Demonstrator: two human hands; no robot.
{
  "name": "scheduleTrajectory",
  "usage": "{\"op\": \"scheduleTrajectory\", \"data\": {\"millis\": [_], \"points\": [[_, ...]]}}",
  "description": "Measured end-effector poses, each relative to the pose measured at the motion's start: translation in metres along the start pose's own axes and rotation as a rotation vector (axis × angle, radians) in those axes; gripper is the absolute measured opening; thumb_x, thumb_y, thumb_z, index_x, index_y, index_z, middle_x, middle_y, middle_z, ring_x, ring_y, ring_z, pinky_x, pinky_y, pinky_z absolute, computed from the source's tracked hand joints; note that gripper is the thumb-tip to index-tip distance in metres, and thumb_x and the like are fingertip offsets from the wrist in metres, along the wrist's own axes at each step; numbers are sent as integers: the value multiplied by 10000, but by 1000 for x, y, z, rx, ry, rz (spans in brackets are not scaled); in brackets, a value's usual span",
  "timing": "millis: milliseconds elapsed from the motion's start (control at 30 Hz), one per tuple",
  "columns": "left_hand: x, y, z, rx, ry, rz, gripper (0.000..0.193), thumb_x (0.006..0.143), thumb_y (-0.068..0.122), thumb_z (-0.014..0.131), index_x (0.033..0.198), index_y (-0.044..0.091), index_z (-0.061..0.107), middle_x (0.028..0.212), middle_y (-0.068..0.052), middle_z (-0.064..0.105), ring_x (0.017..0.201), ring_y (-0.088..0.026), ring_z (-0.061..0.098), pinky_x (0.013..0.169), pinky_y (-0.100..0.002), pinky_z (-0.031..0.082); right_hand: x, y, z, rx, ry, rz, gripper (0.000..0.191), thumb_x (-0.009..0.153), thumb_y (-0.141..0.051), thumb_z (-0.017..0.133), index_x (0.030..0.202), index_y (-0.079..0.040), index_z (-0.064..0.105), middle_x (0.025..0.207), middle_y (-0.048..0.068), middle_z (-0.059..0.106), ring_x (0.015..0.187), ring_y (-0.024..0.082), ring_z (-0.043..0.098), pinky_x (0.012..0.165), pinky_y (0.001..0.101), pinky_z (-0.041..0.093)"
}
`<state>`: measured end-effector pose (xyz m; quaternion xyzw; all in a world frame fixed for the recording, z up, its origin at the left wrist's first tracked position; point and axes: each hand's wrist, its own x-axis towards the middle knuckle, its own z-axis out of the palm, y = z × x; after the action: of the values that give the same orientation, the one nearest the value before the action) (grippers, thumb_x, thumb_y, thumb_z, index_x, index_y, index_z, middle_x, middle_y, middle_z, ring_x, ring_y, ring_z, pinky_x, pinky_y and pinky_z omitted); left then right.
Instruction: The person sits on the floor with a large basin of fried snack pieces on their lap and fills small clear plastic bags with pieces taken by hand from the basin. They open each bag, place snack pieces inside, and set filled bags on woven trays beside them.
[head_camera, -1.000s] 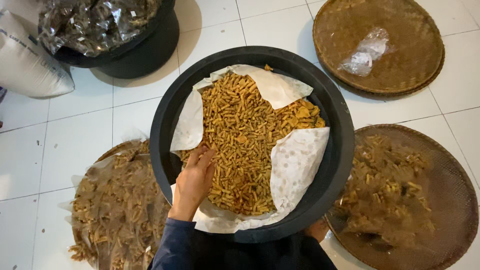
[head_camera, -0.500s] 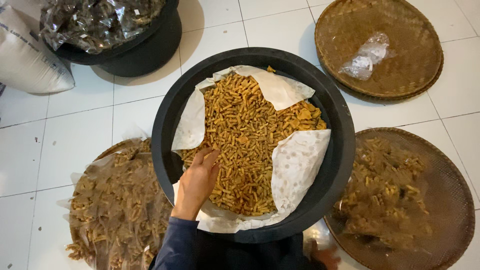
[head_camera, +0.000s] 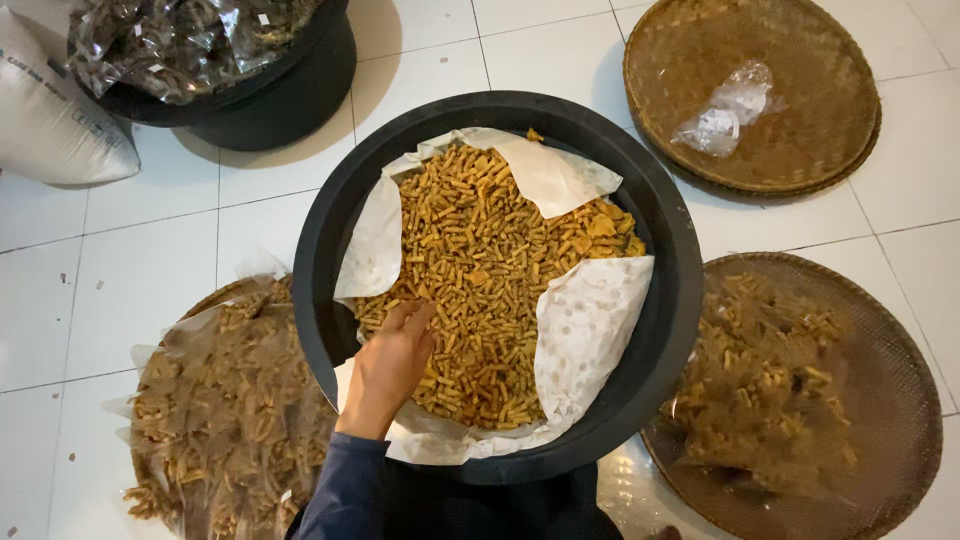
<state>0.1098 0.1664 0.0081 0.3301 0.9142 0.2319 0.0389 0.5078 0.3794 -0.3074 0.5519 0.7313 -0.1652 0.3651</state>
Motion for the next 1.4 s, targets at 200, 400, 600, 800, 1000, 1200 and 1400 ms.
{"op": "scheduleTrajectory", "data": {"millis": [200,400,600,800,1000,1200,1400], "points": [[-1,0,2,13,-19,-41,378,923,222,654,1298,172,671,1294,-88,663,980,-353,713,779,-456,586,-4,14,-2,-12,-62,1,310,951,-340,633,1115,-89,713,1020,101,732,933,247,706,820,415,564],[1,3,7,18,-4,-15,369,907,205,670,1272,150,675,1293,-96,666,977,-357,712,783,-454,583,-7,23,-10,-44,-129,3,285,955,-306,635,1106,-77,710,1001,97,736,916,236,704,809,400,563],[0,2,2,-48,52,11,351,907,182,671,1257,145,678,1268,-85,680,975,-349,718,800,-446,585,-6,42,-33,-106,-201,-10,260,959,-273,637,1097,-64,706,982,93,739,900,225,702,798,385,563],[-3,2,-6,-112,33,35,359,912,187,672,1269,154,675,1277,-104,678,959,-360,714,800,-452,583,-22,76,-83,-156,-223,-80,235,962,-239,640,1089,-52,703,963,89,743,884,214,700,786,370,563],[-16,-9,-2,-272,37,110,350,919,224,678,1252,117,691,1247,-154,682,1022,-388,696,840,-460,568,-74,63,-185,411,16,-519,210,966,-206,642,1080,-39,699,944,85,746,867,203,697,775,355,563],[-25,-2,6,-466,-332,-27,458,1040,472,513,1175,104,750,1103,-155,767,936,-311,745,860,-403,560,-163,-105,-271,1347,-68,-1142,102,1000,-121,641,1044,-30,630,943,74,692,896,178,676,830,336,551],[-26,-13,3,-1378,-520,-286,613,1031,534,370,1259,54,675,1248,-80,725,948,-181,741,820,-346,590,-205,-209,-302,1776,-347,-1081,110,962,-86,669,1053,-93,607,975,44,685,902,176,686,817,375,566]]}}
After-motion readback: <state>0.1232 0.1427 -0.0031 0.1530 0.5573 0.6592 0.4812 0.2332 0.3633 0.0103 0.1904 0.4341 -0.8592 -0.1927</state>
